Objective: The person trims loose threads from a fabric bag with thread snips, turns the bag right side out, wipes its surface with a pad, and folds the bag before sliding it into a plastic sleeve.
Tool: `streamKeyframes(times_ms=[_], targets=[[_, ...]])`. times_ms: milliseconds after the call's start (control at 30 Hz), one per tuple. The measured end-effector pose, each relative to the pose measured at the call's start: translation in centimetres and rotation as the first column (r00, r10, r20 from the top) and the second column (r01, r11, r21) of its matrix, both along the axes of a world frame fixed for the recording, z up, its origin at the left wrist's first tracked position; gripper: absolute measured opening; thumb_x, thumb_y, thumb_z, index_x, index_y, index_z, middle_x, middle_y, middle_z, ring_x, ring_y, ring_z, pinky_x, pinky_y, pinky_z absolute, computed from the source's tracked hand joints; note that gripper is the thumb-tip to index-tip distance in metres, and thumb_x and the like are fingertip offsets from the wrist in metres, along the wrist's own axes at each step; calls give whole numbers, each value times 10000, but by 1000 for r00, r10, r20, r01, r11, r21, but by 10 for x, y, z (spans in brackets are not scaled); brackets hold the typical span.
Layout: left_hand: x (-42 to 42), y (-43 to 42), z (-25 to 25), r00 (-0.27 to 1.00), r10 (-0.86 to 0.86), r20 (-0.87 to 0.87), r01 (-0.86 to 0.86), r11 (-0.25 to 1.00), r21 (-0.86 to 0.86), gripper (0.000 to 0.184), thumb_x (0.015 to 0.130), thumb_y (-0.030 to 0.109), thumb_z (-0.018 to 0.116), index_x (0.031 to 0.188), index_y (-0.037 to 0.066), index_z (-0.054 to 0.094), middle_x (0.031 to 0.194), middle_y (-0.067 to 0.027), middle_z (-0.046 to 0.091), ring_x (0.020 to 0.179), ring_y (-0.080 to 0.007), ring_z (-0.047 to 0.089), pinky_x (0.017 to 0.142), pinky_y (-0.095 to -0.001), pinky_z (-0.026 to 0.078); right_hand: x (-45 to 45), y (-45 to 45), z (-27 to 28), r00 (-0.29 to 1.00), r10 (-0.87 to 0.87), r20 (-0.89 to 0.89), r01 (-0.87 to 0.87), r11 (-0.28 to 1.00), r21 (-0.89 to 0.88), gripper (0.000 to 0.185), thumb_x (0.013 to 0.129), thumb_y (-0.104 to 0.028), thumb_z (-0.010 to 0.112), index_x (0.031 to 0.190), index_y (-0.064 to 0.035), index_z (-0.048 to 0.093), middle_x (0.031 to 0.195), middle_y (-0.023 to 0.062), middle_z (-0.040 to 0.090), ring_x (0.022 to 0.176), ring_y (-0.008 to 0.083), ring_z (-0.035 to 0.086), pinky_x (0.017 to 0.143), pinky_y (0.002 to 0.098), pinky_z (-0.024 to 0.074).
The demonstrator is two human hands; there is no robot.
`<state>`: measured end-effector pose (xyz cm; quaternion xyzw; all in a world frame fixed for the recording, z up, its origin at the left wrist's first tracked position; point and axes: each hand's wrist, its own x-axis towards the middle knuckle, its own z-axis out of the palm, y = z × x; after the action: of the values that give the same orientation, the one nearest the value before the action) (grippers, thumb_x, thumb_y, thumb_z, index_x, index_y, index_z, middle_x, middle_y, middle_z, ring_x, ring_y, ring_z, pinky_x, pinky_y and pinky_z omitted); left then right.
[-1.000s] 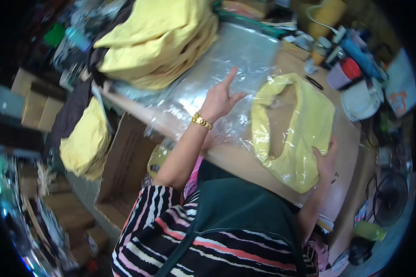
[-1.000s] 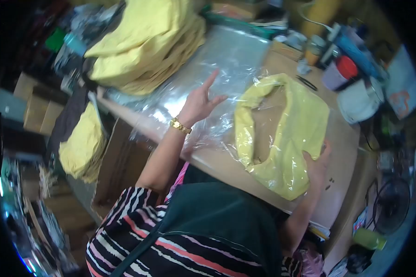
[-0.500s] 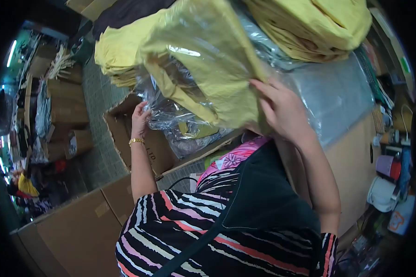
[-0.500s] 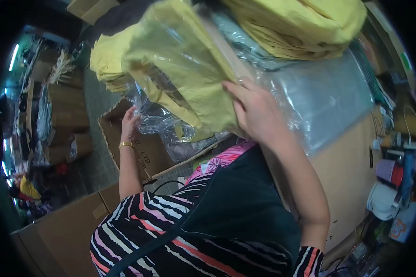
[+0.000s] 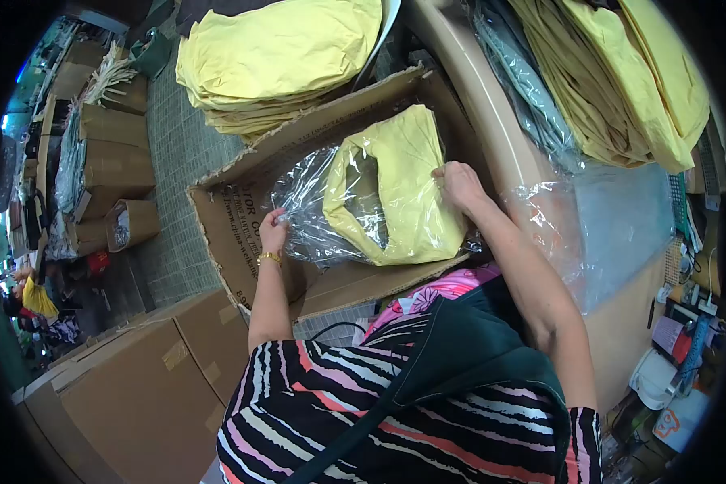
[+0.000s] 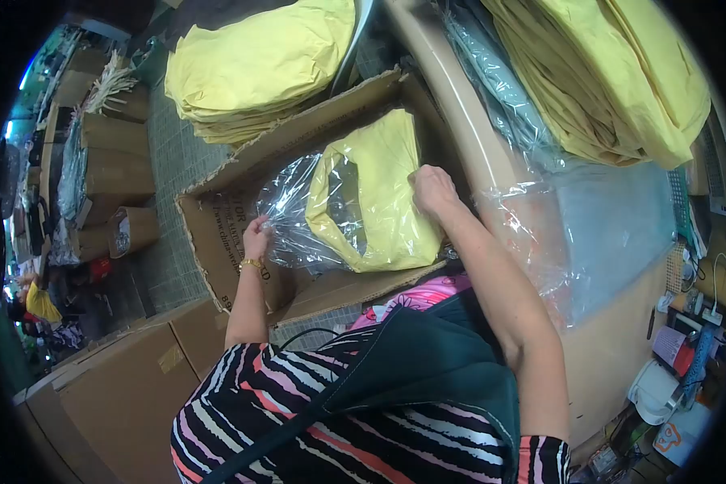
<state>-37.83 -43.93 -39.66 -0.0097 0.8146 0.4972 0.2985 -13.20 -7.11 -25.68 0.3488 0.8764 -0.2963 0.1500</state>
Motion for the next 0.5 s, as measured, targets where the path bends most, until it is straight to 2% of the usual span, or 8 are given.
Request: streamKeyframes(times_ms=[100, 167, 200, 233, 300, 333, 433, 500], targets=[[-5, -4, -11, 999, -24, -37, 23, 999, -31, 386, 757, -69, 623, 1122, 58, 645, 838, 5, 601, 694, -84, 536, 643, -222, 443, 2, -3, -3, 995, -84, -48, 81, 995, -51, 409, 766, -25, 609, 1167, -81, 662, 1107, 258, 631, 1072, 350, 618, 937, 429, 487], [-8, -7, -25, 995, -97, -28, 96, 994, -59, 396, 754, -46, 650, 1139, 48, 641, 869, -14, 611, 739, -108, 547, 686, -254, 454, 0, -15, 12, 979, 23, 200, -31, 999, 37, 451, 777, -51, 619, 1226, -94, 619, 1176, 224, 590, 1129, 337, 583, 965, 419, 477], [-18, -17, -47, 963, -263, -60, 235, 928, -290, 473, 752, 96, 715, 1213, 64, 609, 1059, -111, 630, 902, -206, 614, 823, -332, 491, 1, -16, 5, 953, 97, 286, -113, 993, 40, 441, 788, -106, 641, 1227, -97, 610, 1181, 194, 559, 1137, 339, 572, 958, 413, 487], [-13, -10, -56, 961, -271, -62, 244, 928, -281, 473, 752, 96, 715, 1213, 64, 609, 1059, -111, 630, 902, -206, 614, 823, -332, 491, 1, -18, 6, 924, 210, 319, -222, 975, -1, 410, 797, -162, 664, 1200, -97, 623, 1176, 201, 586, 1122, 333, 584, 954, 418, 488], [-3, 1, -68, 904, -395, -164, 76, 526, -847, 604, 738, 302, 740, 1285, 110, 568, 1285, -220, 535, 1163, -329, 554, 1002, -399, 436, 7, -33, 11, 931, 269, 247, -256, 963, -86, 391, 814, -216, 671, 1183, -96, 629, 1156, 183, 632, 1097, 323, 602, 939, 423, 492], [-10, 5, -73, 919, -393, 0, 214, 498, -840, 689, 733, 433, 713, 1333, 146, 534, 1390, -279, 422, 1294, -403, 431, 1090, -424, 364, 14, -45, 26, 946, 287, 153, -277, 957, -85, 380, 825, -228, 659, 1177, -86, 627, 1159, 180, 629, 1098, 323, 601, 937, 426, 492], [-18, 33, -106, 865, -445, 230, 475, 580, -662, 685, 749, 447, 690, 1349, 159, 527, 1392, -245, 447, 1305, -382, 428, 1106, -416, 335, 37, -72, 57, 948, 318, -14, -318, 943, -97, 359, 835, -209, 641, 1168, -76, 616, 1132, 176, 626, 1070, 338, 605, 915, 439, 493], [9, 67, -82, 775, -603, 188, 536, 470, -701, 644, 764, 430, 666, 1332, 151, 549, 1382, -205, 489, 1273, -380, 470, 1080, -424, 372, 52, -83, 80, 914, 399, -73, -405, 905, -129, 340, 832, -175, 637, 1154, -68, 610, 1101, 171, 619, 1039, 349, 608, 889, 444, 497]])
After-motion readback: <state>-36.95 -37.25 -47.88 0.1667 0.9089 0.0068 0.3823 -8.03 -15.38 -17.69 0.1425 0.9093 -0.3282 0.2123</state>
